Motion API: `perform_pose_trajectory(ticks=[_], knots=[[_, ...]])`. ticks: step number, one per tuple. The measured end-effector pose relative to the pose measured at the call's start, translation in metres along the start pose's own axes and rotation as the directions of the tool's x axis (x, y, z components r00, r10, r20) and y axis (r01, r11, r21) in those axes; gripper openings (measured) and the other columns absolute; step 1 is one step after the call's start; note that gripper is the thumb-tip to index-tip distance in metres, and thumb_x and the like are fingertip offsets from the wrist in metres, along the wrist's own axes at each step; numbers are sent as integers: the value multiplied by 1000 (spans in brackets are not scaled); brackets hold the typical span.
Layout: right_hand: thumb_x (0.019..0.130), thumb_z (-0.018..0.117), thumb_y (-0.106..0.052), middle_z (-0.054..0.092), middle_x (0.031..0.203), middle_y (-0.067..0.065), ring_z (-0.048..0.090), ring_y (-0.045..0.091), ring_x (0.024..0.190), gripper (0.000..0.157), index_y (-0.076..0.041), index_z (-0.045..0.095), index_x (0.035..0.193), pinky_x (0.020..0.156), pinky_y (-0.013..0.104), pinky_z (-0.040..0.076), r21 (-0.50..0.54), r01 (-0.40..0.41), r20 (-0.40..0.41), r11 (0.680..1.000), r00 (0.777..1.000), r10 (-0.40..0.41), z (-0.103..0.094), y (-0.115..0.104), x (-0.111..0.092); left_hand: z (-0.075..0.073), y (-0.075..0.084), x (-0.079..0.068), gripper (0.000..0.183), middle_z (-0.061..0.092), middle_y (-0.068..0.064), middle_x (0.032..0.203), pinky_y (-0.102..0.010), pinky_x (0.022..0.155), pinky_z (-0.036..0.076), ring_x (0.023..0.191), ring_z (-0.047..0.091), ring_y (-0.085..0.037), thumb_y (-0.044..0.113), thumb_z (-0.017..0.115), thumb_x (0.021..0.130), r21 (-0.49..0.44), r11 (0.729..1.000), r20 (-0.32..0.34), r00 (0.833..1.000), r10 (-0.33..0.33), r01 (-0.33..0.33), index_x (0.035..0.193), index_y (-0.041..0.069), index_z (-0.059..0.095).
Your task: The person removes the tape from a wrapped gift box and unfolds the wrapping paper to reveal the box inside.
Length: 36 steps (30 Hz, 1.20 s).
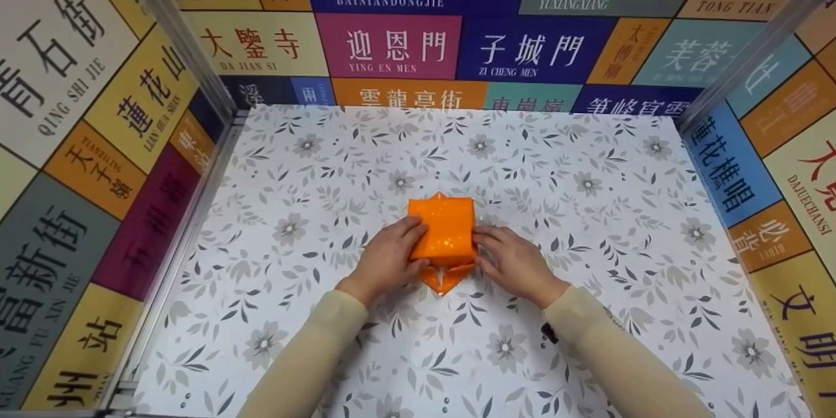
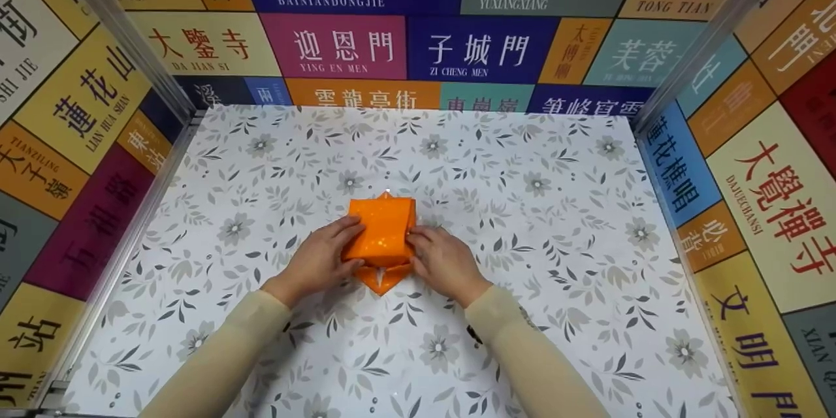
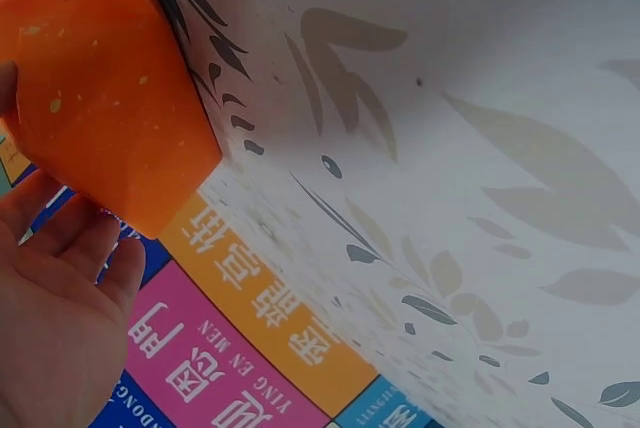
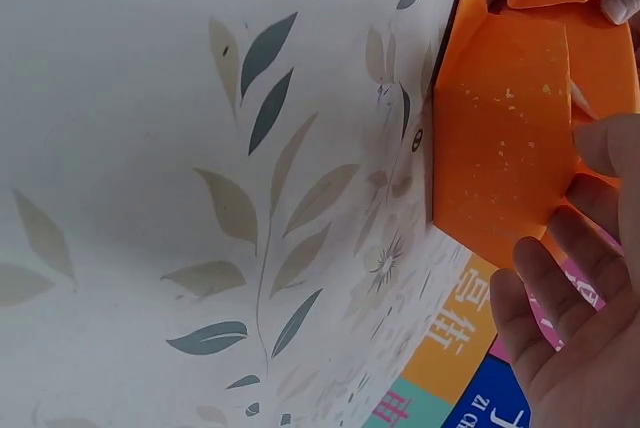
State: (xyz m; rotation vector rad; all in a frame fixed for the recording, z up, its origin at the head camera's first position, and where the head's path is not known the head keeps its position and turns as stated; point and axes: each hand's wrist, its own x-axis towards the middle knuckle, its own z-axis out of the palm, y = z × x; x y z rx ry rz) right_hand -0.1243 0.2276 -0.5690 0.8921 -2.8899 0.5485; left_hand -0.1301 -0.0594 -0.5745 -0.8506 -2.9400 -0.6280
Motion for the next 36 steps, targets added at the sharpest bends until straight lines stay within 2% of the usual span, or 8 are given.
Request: perform_pose_trajectory(ticks=[7,11,15,21,25,29,32,36], knots=[[91,68,-22,56,136,6,56,26,119,41,-16,66,132,91,45,52,-42,72,-49,996,996,-74,0,-1,2,-2,4,0,65,37,-6,156,-42,115,29,139,38,-24,29,61,95,75,995,-61,996,67,-62,154,13,38],[89,69,-20,59,132,7,58,26,116,41,-16,68,130,88,44,53,-73,98,-71,993,992,-103,-1,-3,4,-4,8,1,83,27,-5,162,-45,113,31,140,37,-27,14,62,87,87,993,-102,991,88,-79,160,19,22],[89,69,-20,60,130,8,59,26,115,40,-15,69,129,87,44,54,-84,107,-64,991,992,-112,-2,-5,5,-5,12,2,101,12,-4,166,-50,113,32,143,32,-29,8,69,82,110,989,-91,990,110,-100,161,31,11],[91,68,-21,58,132,8,59,26,114,41,-16,67,132,90,44,53,-92,65,-9,994,998,-66,-4,-8,6,-6,10,2,90,3,-2,167,-53,111,33,145,28,-29,12,71,82,141,984,-94,988,119,-105,159,29,28],[92,67,-23,57,131,7,59,27,113,42,-15,65,133,91,45,53,-109,48,24,993,999,-45,-5,-11,9,-7,5,-1,71,12,-4,166,-50,108,38,142,34,-29,25,65,89,114,991,-178,980,92,-72,155,22,38],[92,67,-26,57,129,6,59,26,111,43,-15,63,133,89,44,53,-139,20,41,990,999,-14,-5,-14,11,-10,0,-4,54,26,-8,162,-48,102,43,132,46,-30,42,56,96,58,998,-293,956,37,-21,143,15,53],[91,68,-25,56,127,5,60,26,107,45,-15,61,134,83,43,54,-140,-2,32,990,999,7,-4,-15,11,-15,-2,-5,45,33,-6,158,-46,99,46,118,55,-32,44,57,97,-16,999,-365,930,-38,34,130,13,61],[91,67,-24,55,124,5,60,25,100,50,-16,57,139,77,42,54,-119,-10,19,993,1000,12,-3,-16,9,-21,-5,-8,36,39,0,155,-42,90,50,98,59,-29,41,60,97,-100,989,-400,905,-143,112,120,14,63]])
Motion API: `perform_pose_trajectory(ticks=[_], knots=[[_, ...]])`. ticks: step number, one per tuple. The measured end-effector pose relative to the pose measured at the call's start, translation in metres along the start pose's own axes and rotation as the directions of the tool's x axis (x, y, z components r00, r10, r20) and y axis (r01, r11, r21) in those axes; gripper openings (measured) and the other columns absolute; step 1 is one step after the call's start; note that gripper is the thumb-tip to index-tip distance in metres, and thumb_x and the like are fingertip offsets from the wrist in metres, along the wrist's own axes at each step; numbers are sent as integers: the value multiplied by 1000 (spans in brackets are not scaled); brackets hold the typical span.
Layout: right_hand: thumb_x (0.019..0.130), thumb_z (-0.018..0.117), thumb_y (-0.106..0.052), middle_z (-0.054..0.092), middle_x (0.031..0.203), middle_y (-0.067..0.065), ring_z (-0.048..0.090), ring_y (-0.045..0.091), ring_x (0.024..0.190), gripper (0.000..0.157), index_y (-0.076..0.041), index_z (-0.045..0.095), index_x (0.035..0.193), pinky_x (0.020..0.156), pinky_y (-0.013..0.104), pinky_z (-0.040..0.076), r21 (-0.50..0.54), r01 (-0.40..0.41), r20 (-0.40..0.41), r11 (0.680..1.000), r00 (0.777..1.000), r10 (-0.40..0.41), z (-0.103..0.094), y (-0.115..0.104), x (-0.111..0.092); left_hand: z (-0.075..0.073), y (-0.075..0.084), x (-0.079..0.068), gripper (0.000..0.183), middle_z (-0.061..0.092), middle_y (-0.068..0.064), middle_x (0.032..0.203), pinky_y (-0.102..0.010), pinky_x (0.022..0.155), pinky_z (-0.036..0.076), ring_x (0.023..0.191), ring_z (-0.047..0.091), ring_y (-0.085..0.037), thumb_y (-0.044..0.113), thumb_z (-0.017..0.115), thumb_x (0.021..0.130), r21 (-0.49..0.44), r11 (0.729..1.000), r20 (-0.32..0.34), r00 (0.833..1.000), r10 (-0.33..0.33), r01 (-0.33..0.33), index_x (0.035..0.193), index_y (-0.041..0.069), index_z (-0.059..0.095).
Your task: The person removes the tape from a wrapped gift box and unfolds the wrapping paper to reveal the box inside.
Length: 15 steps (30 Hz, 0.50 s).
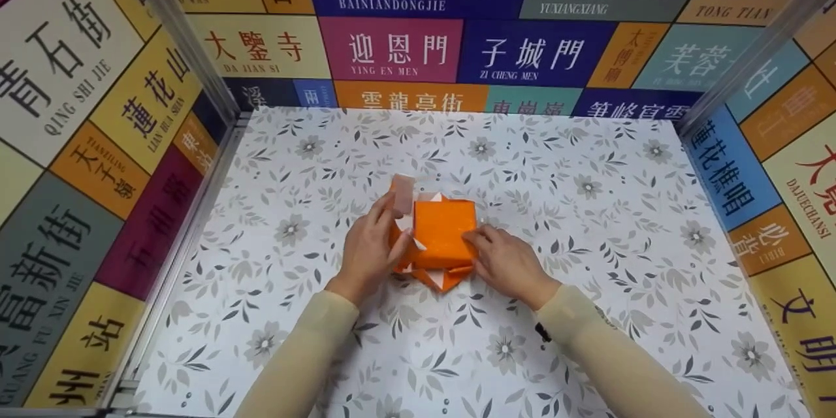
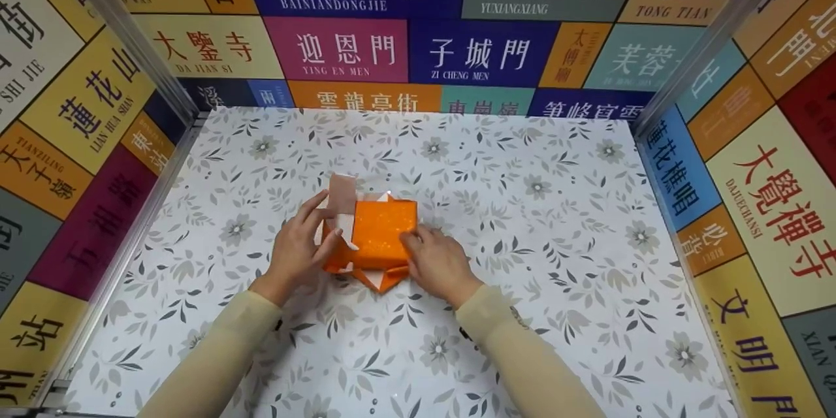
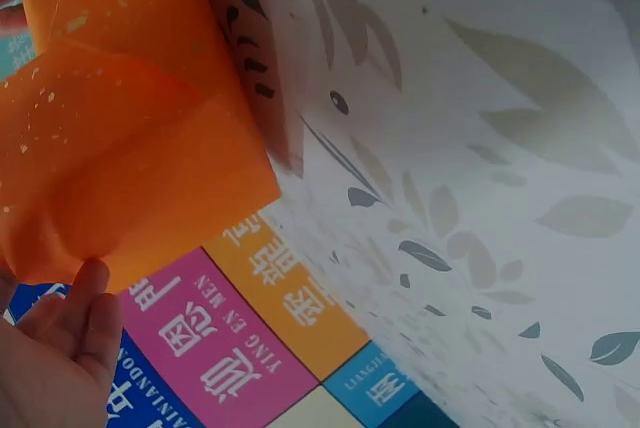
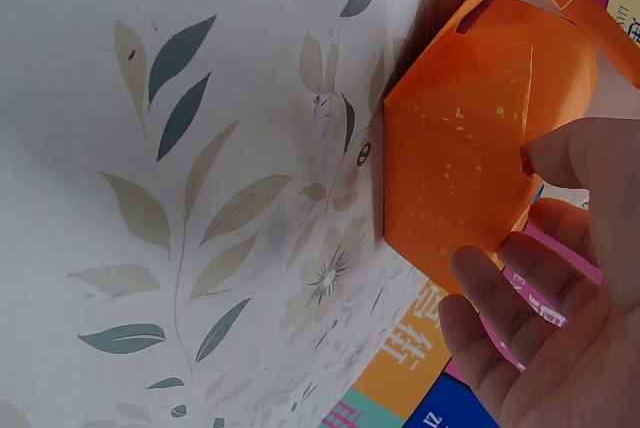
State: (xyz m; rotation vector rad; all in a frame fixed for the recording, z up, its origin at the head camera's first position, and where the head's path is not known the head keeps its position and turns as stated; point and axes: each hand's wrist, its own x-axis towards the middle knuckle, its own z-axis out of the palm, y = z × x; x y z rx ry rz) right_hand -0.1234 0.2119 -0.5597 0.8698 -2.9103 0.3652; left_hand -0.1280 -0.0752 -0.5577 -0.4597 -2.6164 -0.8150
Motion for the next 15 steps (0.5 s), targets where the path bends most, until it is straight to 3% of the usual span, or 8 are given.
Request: perform_pose_trajectory(ticks=[6,12,15], knots=[[92,66,-26,55,125,6,61,26,98,53,-16,55,143,75,42,54,-33,-1,1,999,1000,1,1,1,-1,-4,-7,-1,37,47,3,150,-43,90,52,98,64,-29,39,59,97,-21,997,-6,997,-78,78,124,14,63],[91,69,-31,56,125,8,60,27,99,53,-15,56,140,77,44,55,-48,11,-10,999,1000,-12,0,1,-1,-12,-24,-5,51,52,2,146,-44,101,46,123,57,-24,20,66,91,-121,992,-11,999,-33,32,140,11,57],[91,69,-35,56,125,9,57,28,101,55,-16,55,141,81,45,53,-63,-3,6,998,1000,4,-1,1,1,-18,-32,-6,57,52,-1,146,-45,101,46,125,56,-24,13,66,88,-143,990,2,1000,-20,20,143,10,55]])
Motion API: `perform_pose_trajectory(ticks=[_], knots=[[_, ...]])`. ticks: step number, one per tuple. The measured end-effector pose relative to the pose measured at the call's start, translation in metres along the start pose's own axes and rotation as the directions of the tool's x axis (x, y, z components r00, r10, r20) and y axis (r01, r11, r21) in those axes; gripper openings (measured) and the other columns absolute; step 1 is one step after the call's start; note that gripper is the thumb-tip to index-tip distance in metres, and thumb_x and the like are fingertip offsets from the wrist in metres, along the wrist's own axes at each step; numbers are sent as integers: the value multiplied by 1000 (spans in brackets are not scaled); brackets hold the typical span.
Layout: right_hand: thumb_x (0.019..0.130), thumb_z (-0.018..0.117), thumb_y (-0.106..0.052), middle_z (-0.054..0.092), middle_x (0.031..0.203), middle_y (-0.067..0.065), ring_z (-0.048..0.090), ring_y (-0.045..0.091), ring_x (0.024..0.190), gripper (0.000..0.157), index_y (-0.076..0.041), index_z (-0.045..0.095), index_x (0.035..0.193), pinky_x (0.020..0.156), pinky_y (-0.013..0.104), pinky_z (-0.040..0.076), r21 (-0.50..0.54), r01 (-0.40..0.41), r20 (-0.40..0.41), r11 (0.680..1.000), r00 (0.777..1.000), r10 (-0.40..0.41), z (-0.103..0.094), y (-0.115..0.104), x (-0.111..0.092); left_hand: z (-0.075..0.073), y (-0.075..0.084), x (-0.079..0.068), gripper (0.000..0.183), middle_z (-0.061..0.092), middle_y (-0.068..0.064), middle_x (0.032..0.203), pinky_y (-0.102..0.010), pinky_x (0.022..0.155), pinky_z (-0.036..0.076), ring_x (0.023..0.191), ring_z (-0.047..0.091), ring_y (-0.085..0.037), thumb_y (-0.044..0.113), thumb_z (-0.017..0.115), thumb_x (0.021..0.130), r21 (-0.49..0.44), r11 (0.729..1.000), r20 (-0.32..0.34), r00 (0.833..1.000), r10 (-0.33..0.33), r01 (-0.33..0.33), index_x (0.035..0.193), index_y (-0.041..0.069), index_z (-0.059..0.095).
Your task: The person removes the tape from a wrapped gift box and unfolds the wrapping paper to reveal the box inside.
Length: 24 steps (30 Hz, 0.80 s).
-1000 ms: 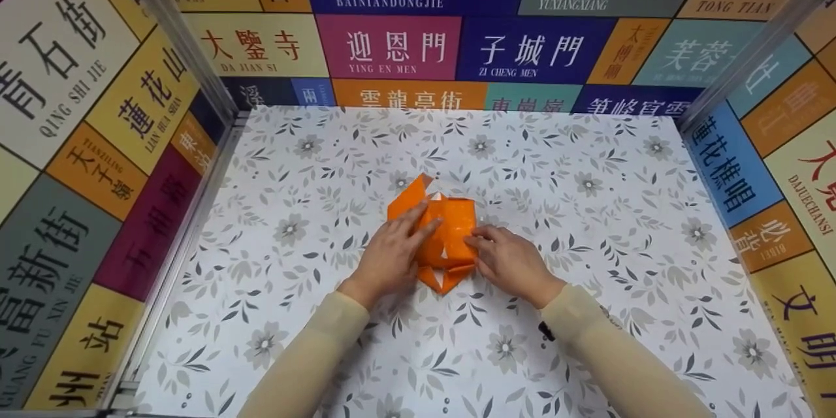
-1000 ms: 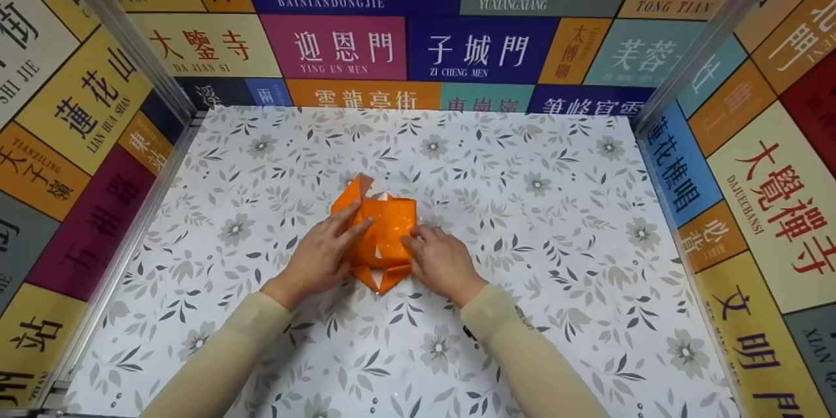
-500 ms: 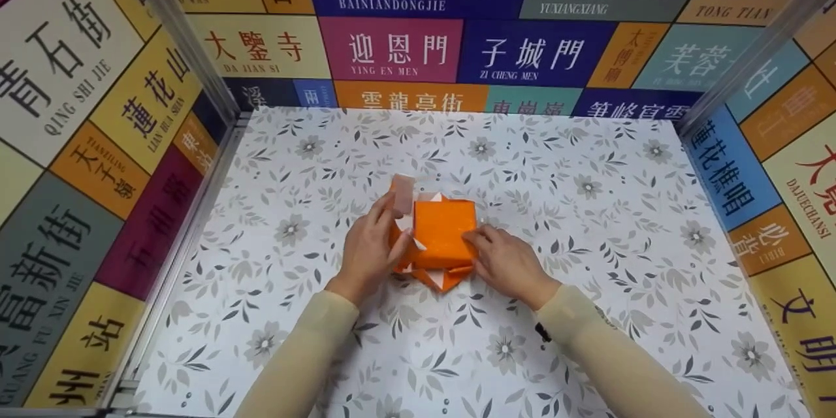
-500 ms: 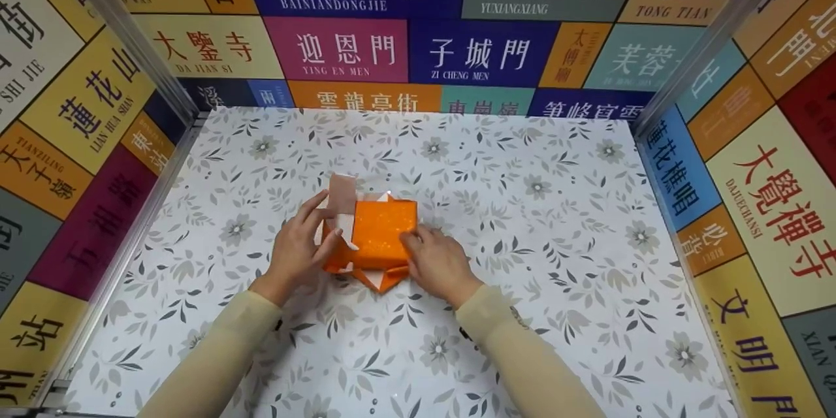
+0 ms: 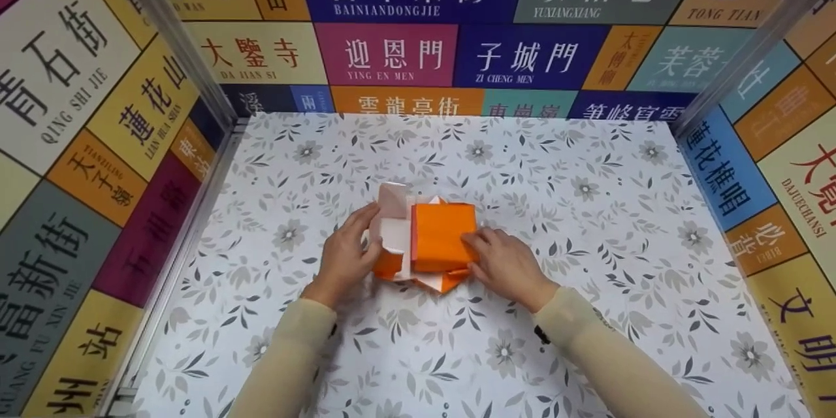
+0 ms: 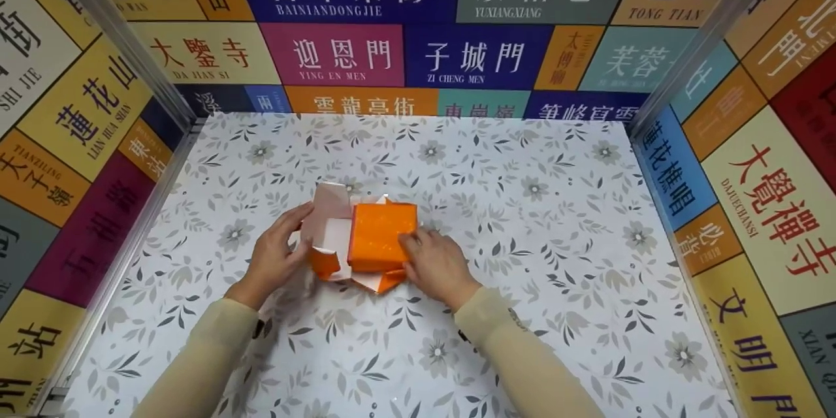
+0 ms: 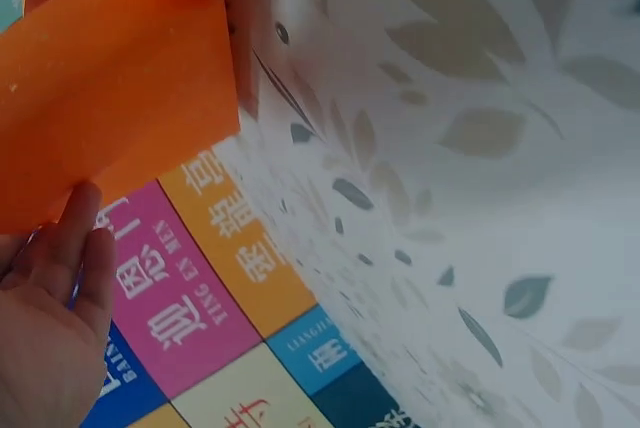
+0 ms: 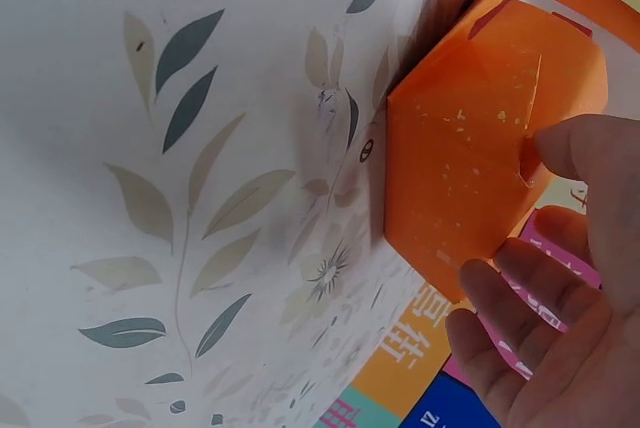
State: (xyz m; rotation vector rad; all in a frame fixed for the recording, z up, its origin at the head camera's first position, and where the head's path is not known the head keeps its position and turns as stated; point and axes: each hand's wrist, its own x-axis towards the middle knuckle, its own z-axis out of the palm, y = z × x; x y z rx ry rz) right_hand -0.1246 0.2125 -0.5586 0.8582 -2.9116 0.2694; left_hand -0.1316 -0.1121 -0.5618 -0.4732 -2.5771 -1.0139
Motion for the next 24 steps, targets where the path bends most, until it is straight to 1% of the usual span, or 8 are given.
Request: perform_pose_trajectory(ticks=[3,6,8,10,11,14,19,24], knots=[[92,69,-37,55,126,9,55,28,105,56,-17,54,141,85,45,51,-9,-11,13,1000,1000,12,-1,-1,2,-10,-6,-1,60,50,-1,149,-43,99,47,120,59,-24,10,62,86,-17,999,46,998,-40,40,146,12,52],[92,69,-38,55,127,9,54,28,110,55,-17,55,141,90,46,50,-9,-6,15,1000,1000,6,-1,-1,3,-24,-11,1,62,47,-3,150,-43,99,47,114,61,-24,8,60,86,-32,993,109,988,-105,110,148,11,50],[92,69,-38,54,128,9,53,28,113,55,-16,56,140,93,46,49,-20,5,12,1000,1000,-5,-1,-2,4,-34,-15,4,63,46,-4,151,-42,97,48,112,61,-24,9,57,87,-21,986,168,973,-158,164,149,11,48],[92,70,-37,54,132,9,51,29,118,55,-14,57,139,96,47,47,-25,18,9,1000,1000,-18,0,-2,4,-44,-17,9,63,45,-7,152,-44,97,47,112,60,-25,10,56,87,7,976,222,951,-215,219,149,9,47],[92,70,-37,53,134,10,51,29,121,55,-13,57,139,97,47,46,-27,22,10,999,1000,-22,0,-2,3,-50,-19,11,63,44,-8,152,-44,97,47,113,60,-26,11,56,87,22,970,247,938,-242,244,149,8,46],[92,69,-37,51,140,10,48,30,127,56,-11,56,140,101,48,44,-19,27,23,999,999,-27,0,-5,3,-62,-20,15,63,42,-10,154,-46,104,42,123,55,-30,16,54,88,93,943,323,887,-331,318,150,6,45],[91,72,-34,53,138,9,49,30,127,54,-11,58,138,103,48,43,13,61,16,998,998,-61,0,-9,4,-73,-26,13,60,37,-14,156,-49,115,29,140,38,-34,21,56,92,172,897,418,795,-440,407,148,4,47],[89,74,-32,57,134,8,52,31,124,52,-12,59,135,104,48,42,3,82,-6,997,997,-82,1,-11,7,-80,-32,7,56,42,-16,153,-52,113,29,139,38,-36,27,55,95,209,861,487,714,-503,464,145,3,50]])
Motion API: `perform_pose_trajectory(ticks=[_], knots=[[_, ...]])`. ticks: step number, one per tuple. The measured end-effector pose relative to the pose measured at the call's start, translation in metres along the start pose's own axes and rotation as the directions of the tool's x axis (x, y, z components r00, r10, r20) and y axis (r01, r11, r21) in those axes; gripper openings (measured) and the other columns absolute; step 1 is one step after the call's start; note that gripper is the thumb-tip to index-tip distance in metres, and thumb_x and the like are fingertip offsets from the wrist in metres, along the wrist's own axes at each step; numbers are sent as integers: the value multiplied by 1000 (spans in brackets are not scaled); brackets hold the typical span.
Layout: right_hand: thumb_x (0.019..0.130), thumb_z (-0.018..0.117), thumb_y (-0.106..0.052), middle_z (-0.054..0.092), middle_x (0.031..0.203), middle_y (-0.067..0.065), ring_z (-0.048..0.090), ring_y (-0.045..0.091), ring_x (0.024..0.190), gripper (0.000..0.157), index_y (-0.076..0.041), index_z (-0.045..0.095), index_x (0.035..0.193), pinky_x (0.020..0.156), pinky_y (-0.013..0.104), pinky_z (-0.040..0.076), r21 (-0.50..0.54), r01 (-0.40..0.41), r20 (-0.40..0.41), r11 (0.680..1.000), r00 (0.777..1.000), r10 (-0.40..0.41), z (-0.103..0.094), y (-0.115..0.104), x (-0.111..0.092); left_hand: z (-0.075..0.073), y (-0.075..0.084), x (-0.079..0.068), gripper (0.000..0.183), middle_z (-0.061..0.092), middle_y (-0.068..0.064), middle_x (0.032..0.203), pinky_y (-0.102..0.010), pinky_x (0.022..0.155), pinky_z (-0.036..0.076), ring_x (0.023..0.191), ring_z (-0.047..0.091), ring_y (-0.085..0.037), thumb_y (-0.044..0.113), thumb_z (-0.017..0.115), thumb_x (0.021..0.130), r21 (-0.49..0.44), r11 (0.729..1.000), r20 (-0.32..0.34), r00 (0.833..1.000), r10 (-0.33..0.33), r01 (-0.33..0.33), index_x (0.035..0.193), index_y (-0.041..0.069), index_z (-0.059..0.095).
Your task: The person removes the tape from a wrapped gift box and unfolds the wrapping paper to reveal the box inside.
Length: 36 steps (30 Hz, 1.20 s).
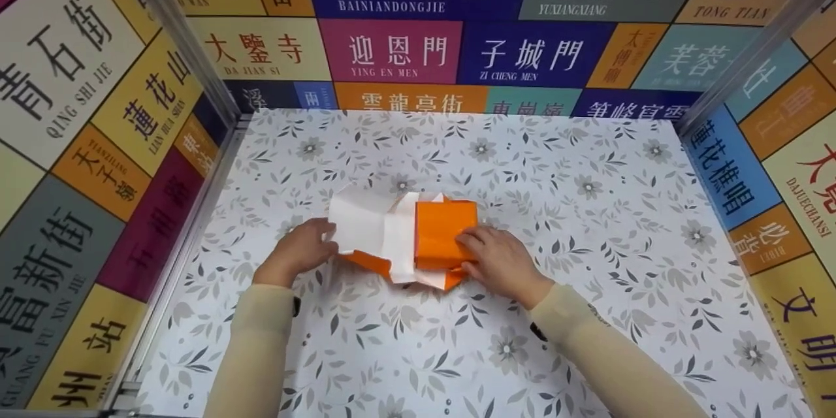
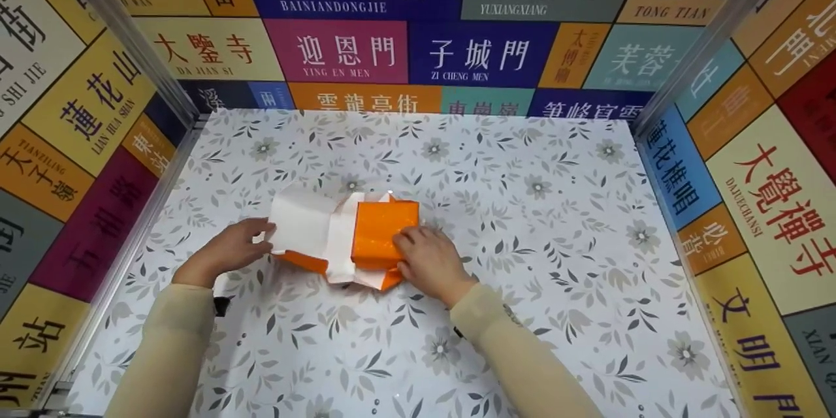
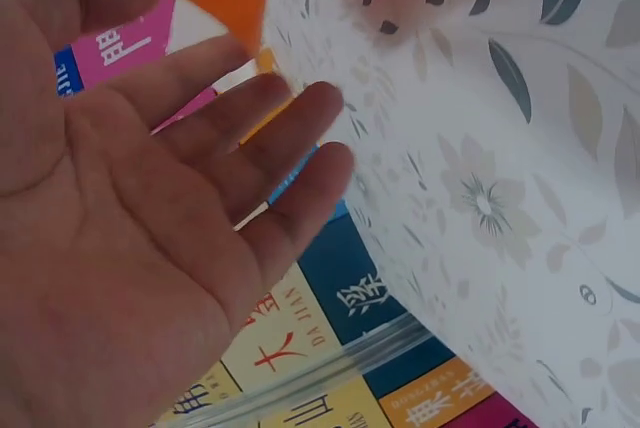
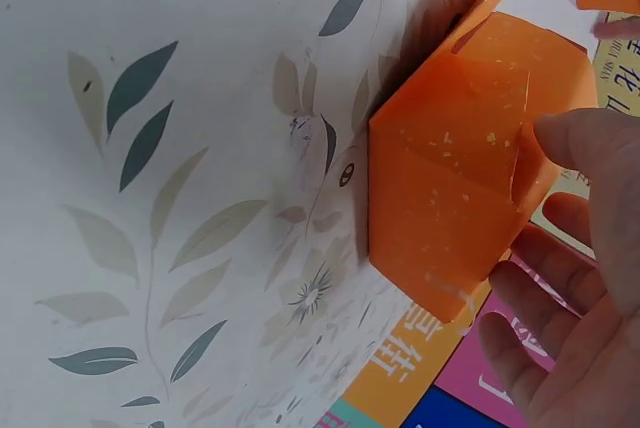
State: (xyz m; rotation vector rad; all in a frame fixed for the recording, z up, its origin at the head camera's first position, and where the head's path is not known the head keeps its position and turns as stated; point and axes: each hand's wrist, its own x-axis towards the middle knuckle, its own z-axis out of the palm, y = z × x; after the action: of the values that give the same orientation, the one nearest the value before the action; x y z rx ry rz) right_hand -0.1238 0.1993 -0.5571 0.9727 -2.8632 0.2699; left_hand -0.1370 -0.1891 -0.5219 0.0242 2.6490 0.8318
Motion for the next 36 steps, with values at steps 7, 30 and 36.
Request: perform_pose_trajectory(ticks=[7,30,36], knots=[[89,75,-29,58,131,8,54,29,121,50,-13,61,134,102,49,45,25,-15,-16,1000,1000,15,-1,1,2,4,-1,2,70,57,-18,137,-55,101,41,121,55,-37,60,38,101,116,992,46,998,-51,46,133,3,62],[86,73,-19,50,145,10,63,27,68,65,-12,48,146,47,34,51,-39,53,-228,998,972,-61,2,19,-11,59,-9,13,118,14,-29,160,-56,116,20,146,20,-45,55,91,59,464,874,19,987,157,-148,152,3,39],[83,76,-14,43,149,15,56,22,59,92,-24,26,159,43,28,48,-75,86,-194,993,976,-99,0,23,-15,68,-6,16,116,20,-27,160,-54,117,18,146,21,-42,49,93,61,490,861,33,990,139,-137,153,4,37]])
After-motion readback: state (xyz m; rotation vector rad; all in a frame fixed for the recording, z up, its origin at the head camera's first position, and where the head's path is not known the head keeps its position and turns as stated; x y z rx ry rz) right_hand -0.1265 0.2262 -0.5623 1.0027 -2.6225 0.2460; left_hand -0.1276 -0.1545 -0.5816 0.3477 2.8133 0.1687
